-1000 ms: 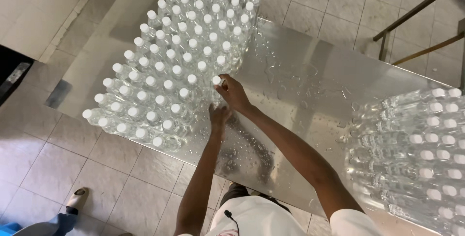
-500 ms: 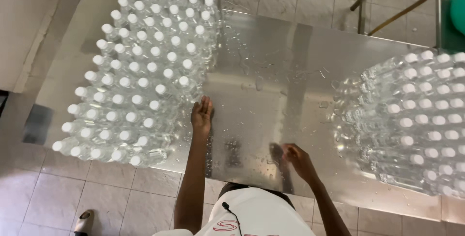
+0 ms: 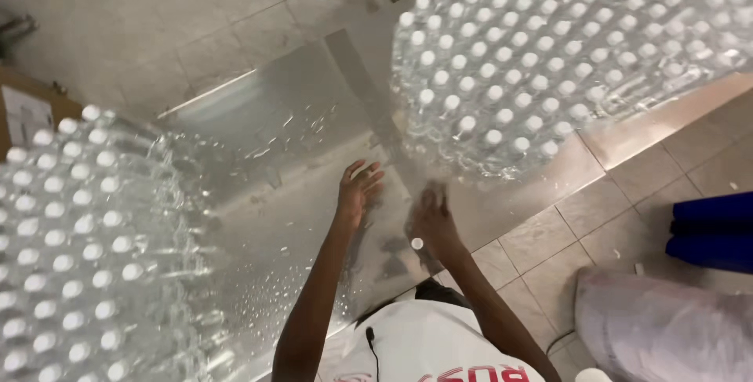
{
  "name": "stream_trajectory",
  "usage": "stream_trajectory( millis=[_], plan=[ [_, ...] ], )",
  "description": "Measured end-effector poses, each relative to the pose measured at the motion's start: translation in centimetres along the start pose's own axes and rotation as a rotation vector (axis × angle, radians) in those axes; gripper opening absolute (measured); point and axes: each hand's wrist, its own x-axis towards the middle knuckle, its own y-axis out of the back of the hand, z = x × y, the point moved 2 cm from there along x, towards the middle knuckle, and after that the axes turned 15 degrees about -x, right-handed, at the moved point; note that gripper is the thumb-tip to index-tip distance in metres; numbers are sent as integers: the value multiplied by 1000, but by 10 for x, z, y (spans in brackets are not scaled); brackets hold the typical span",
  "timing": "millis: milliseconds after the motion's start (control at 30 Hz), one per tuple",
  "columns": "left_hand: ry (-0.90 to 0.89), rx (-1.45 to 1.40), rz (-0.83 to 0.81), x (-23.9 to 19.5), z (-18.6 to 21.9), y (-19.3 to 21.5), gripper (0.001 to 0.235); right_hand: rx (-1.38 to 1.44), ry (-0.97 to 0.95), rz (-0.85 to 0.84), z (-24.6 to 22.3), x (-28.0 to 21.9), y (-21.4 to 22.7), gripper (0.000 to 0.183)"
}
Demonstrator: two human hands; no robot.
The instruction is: The person repeatedly picks up clear plastic bottles from a large group on a metal table, screws white caps onto them, and places the capped bottles into a separate group. The task is performed by hand without tools.
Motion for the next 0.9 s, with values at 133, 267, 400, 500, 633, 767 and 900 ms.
stream_trajectory(
  millis=[133,267,400,500,633,767,900],
  plan=[
    [-250,482,-90,77,-19,-24,73,-149,110,-15,60,-46,-26,54],
    [-304,887,-115,110,-33,-85,103,-309,6,-123,134,-98,-36,49],
    [-360,880,-202,183,-69,-89,127,-275,-80,-274,184,-116,-22,42],
    [-435,1057,-127,182,-71,-94,125,-253,-187,-200,196,-121,7,43],
    [-541,947,-86,144,-58,-82,72,-259,-164,-187,200,-113,31,38],
    [-414,735,65,90,-42,-41,52,-259,-110,-237,200,-92,37,40],
    [-460,425,65,22,-41,6,72,-320,100,-292,151,-73,64,43]
  ],
)
